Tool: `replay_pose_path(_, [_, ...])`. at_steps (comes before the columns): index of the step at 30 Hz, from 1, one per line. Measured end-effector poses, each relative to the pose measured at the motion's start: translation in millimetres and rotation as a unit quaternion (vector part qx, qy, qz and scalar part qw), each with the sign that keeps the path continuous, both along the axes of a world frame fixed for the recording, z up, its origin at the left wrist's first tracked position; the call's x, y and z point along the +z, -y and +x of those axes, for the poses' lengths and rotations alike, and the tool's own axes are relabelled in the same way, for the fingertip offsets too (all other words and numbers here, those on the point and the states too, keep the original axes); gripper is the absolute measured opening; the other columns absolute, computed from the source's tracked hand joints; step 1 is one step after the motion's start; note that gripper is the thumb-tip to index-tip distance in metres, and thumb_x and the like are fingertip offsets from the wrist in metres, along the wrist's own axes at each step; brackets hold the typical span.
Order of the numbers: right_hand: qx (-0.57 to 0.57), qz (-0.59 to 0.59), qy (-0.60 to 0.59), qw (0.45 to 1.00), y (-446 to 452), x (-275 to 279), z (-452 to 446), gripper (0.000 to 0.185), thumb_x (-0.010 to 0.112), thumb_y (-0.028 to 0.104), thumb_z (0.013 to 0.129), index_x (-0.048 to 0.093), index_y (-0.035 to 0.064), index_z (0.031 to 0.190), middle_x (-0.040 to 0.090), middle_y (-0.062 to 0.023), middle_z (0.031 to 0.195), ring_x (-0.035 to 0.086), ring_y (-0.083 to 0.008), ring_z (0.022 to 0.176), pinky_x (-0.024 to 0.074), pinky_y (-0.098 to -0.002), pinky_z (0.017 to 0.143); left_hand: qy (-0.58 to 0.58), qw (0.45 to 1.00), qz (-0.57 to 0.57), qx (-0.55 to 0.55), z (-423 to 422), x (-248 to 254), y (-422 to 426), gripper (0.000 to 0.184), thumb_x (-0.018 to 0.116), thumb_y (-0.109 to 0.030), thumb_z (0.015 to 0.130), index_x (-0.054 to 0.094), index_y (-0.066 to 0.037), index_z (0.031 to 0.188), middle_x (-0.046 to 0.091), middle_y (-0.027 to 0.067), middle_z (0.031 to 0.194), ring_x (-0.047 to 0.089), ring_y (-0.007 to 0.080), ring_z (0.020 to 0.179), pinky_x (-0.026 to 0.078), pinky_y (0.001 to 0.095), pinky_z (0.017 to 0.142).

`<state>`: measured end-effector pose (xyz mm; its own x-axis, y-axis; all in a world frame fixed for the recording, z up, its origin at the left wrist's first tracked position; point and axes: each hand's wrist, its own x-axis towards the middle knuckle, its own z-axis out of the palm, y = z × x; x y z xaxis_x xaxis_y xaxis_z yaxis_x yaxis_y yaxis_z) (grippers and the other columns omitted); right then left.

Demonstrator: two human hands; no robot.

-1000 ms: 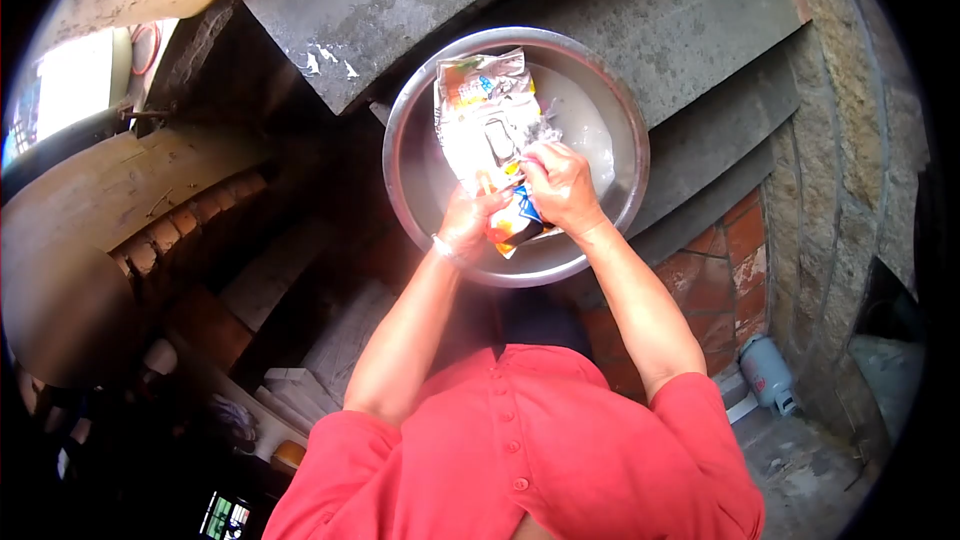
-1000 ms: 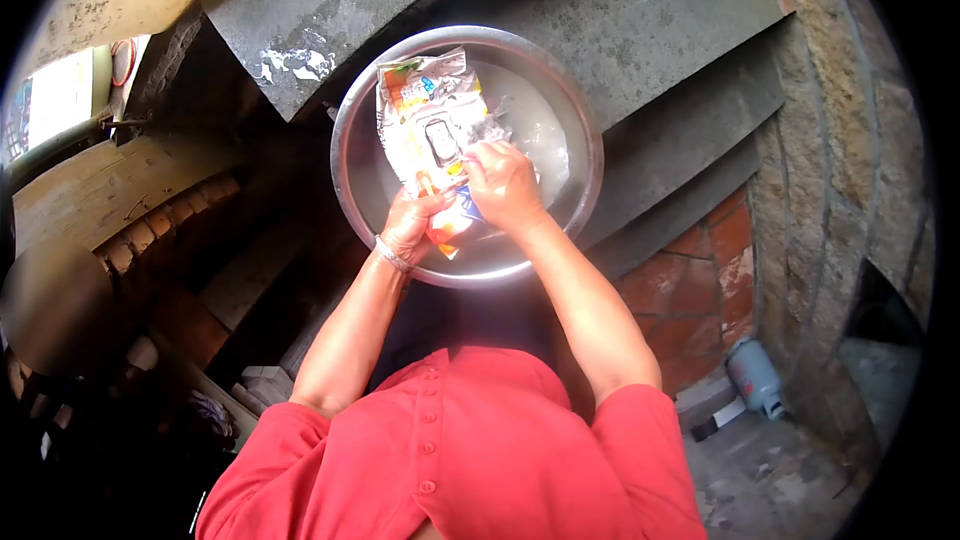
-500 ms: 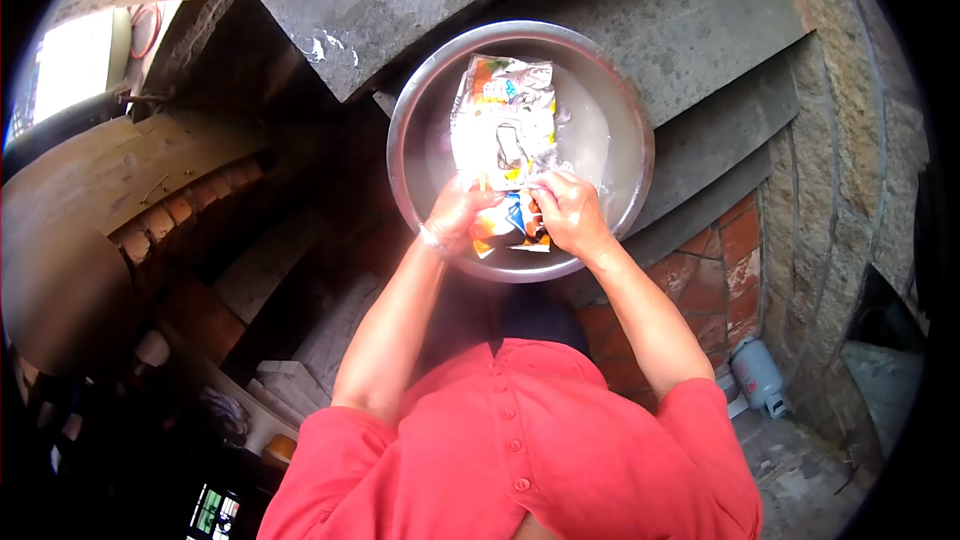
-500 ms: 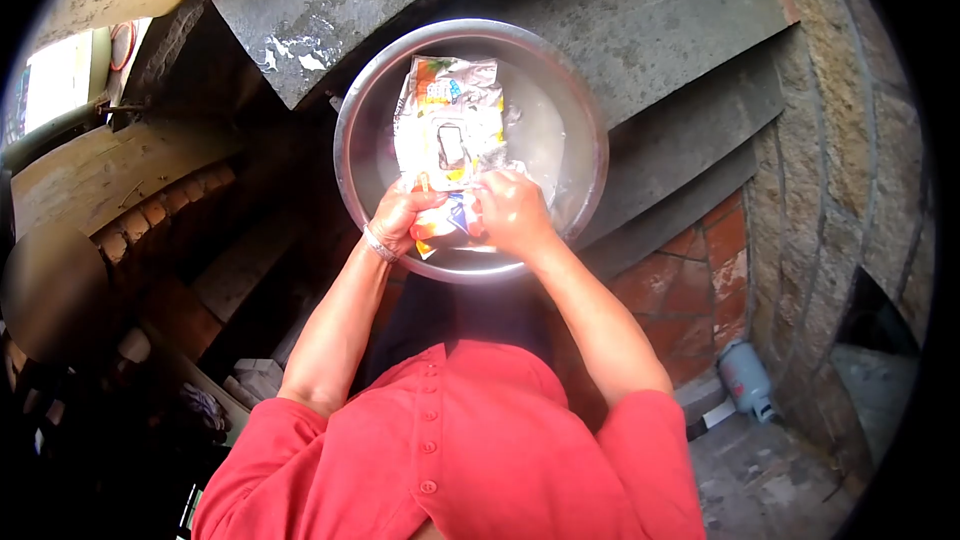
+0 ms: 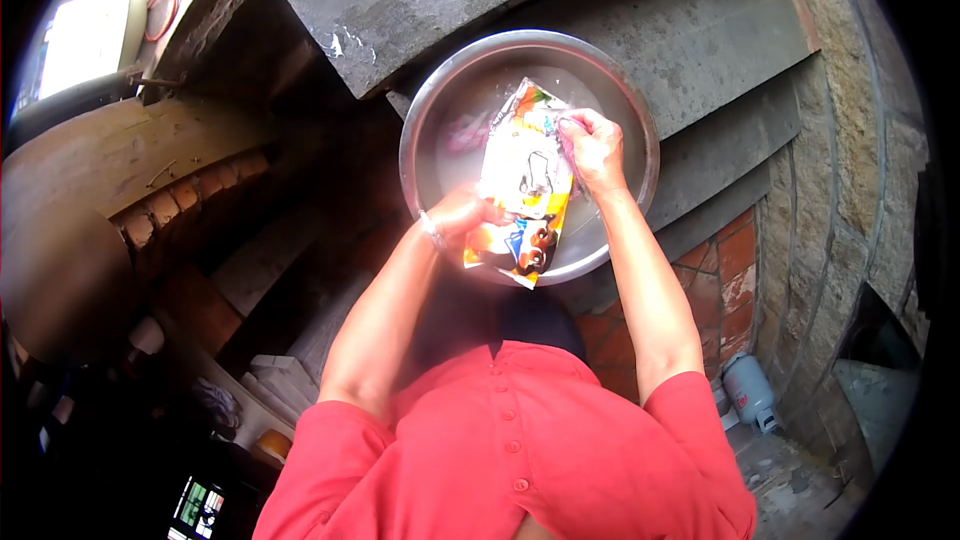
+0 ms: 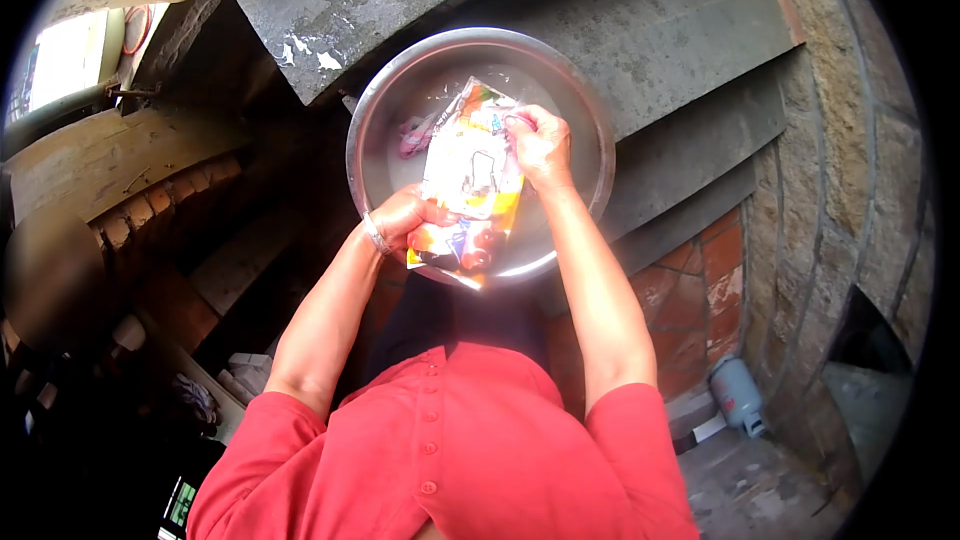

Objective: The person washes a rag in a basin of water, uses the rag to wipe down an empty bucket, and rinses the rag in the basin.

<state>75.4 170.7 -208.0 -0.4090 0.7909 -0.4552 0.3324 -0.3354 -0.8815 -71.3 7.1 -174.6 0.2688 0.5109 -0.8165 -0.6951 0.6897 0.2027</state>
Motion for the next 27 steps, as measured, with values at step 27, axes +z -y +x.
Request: replay_pose_path(27, [0.107, -0.032, 0.099, 0.989, 8, 35, -8, 0.012, 0.065, 0.01, 0.076, 0.067, 0.0008, 0.084, 0.068, -0.0129, 0.078, 0.065, -0.0162, 0.074, 0.0503, -0.0313, 0.07, -0.079, 0.965, 0.083, -0.235, -1, 14, 2, 0.052, 0.062, 0.009, 0.068, 0.055, -0.002, 0.119, 0.065, 0.0085, 0.101, 0.061, 0.0166, 0.091, 0.049, 0.0293, 0.083])
